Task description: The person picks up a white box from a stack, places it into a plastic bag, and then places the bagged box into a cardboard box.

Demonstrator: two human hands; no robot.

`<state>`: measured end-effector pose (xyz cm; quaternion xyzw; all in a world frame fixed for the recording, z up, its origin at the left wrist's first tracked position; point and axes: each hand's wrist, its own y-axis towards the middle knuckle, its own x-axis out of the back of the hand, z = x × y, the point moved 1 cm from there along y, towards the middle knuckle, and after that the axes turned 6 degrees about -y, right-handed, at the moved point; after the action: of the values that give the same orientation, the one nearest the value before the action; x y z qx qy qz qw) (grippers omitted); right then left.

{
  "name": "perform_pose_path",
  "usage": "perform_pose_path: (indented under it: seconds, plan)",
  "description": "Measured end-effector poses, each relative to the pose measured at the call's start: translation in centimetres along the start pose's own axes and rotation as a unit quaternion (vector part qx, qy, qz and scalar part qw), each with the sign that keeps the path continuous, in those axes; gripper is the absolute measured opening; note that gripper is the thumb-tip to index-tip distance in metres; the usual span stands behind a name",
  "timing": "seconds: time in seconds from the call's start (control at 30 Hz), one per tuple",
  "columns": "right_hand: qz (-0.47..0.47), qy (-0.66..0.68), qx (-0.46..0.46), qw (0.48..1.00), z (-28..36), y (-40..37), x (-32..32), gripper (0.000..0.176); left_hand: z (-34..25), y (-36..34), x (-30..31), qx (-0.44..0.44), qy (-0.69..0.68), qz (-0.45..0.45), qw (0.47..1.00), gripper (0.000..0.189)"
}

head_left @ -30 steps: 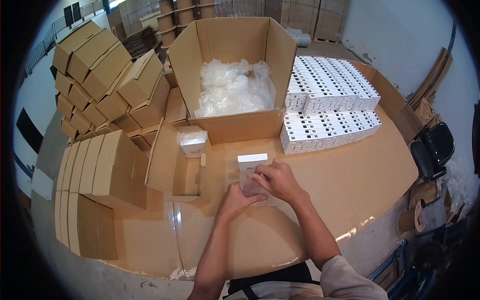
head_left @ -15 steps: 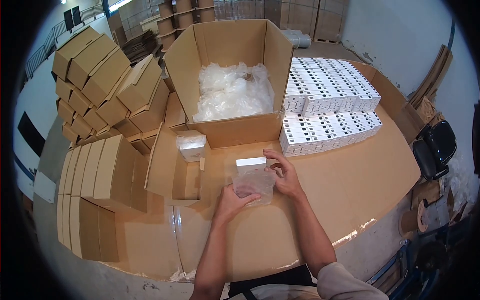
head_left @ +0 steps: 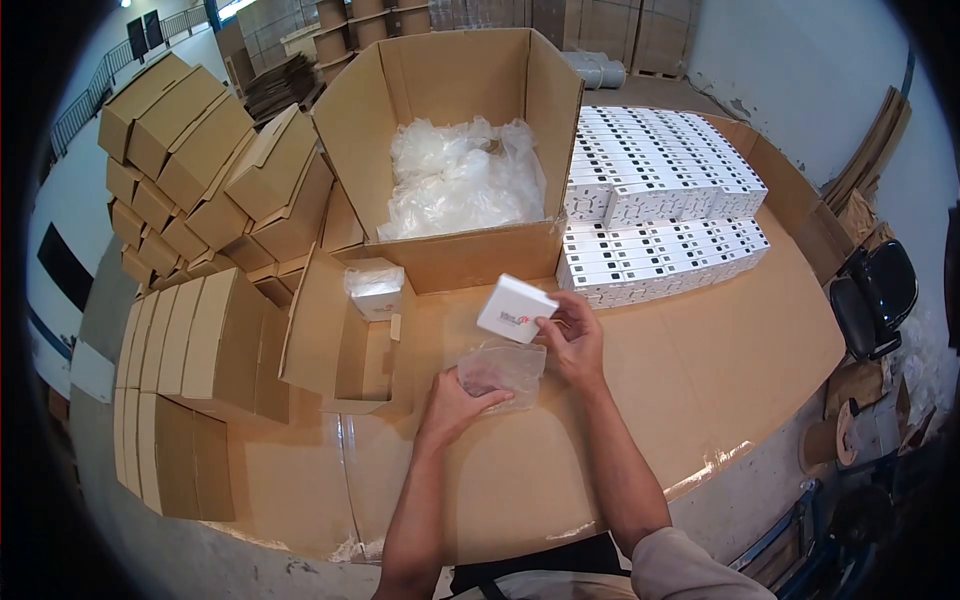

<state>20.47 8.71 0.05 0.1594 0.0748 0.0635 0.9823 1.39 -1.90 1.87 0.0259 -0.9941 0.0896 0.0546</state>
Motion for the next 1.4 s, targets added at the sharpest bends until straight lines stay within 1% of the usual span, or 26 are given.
perform_pose_path:
  seconds: [0.07, 0.17, 0.27, 0.37, 0.47, 0.57, 0.67, 0.77, 0.87, 0.97, 1.07, 1.17, 1.27, 1.4]
  plan:
    - [-0.034, 0.041, 0.024, 0.998, 1.4, -0.1, 0.3, 0.040, 0.1, 0.0, -0.1, 0.002, -0.005, 0.000, 1.000, 0.042]
    - [-0.062, 0.110, 0.013, 0.992, 2.8, -0.6, 0.5, 0.038, -1.1, -0.5, -0.4, -0.005, -0.010, -0.011, 1.000, 0.043]
    - [-0.058, 0.150, 0.016, 0.987, 3.5, -1.0, 0.3, 0.037, -0.6, -0.3, -0.4, -0.026, 0.016, -0.002, 1.000, 0.043]
    - [-0.051, 0.151, 0.015, 0.987, 3.4, -1.4, 0.2, 0.037, -0.2, -0.2, -0.5, -0.029, -0.003, -0.010, 1.000, 0.041]
    - [-0.050, 0.116, 0.019, 0.992, 3.1, -1.7, 0.0, 0.037, -0.2, -0.2, -0.5, -0.033, 0.007, -0.007, 0.999, 0.038]
    - [-0.053, 0.102, 0.036, 0.993, 2.7, -1.8, -0.3, 0.037, -0.9, -0.5, -0.7, -0.023, -0.026, 0.000, 0.999, 0.036]
    - [-0.062, 0.089, 0.039, 0.993, 3.1, -1.9, -0.3, 0.036, -0.5, -0.3, -0.6, -0.039, -0.007, 0.001, 0.999, 0.035]
    - [-0.084, 0.081, 0.040, 0.992, 3.8, -2.0, -0.6, 0.035, -1.2, -0.6, -0.8, -0.031, -0.012, -0.005, 0.999, 0.035]
    - [-0.069, 0.089, 0.046, 0.993, 3.5, -2.0, -0.6, 0.035, -0.4, -0.3, -0.6, -0.044, 0.024, -0.010, 0.999, 0.034]
    - [-0.047, 0.097, 0.037, 0.993, 3.6, -2.3, -0.8, 0.033, -0.8, -0.3, -0.5, -0.022, 0.016, -0.002, 1.000, 0.034]
    - [-0.024, 0.089, 0.021, 0.996, 3.4, -2.5, -0.7, 0.030, -0.7, -0.3, -0.5, -0.033, 0.032, -0.023, 0.999, 0.040]
    - [-0.002, 0.075, 0.034, 0.997, 3.1, -2.3, -0.4, 0.029, 1.7, 0.6, -0.2, -0.046, 0.010, -0.037, 0.998, 0.049]
    - [0.019, 0.067, 0.034, 0.997, 2.9, -2.2, 0.0, 0.029, 2.6, 1.0, 0.1, -0.049, 0.001, -0.036, 0.998, 0.057]
    - [0.042, 0.059, 0.029, 0.997, 3.0, -2.0, 0.7, 0.028, 4.2, 1.6, 0.4, -0.040, -0.009, -0.040, 0.998, 0.060]
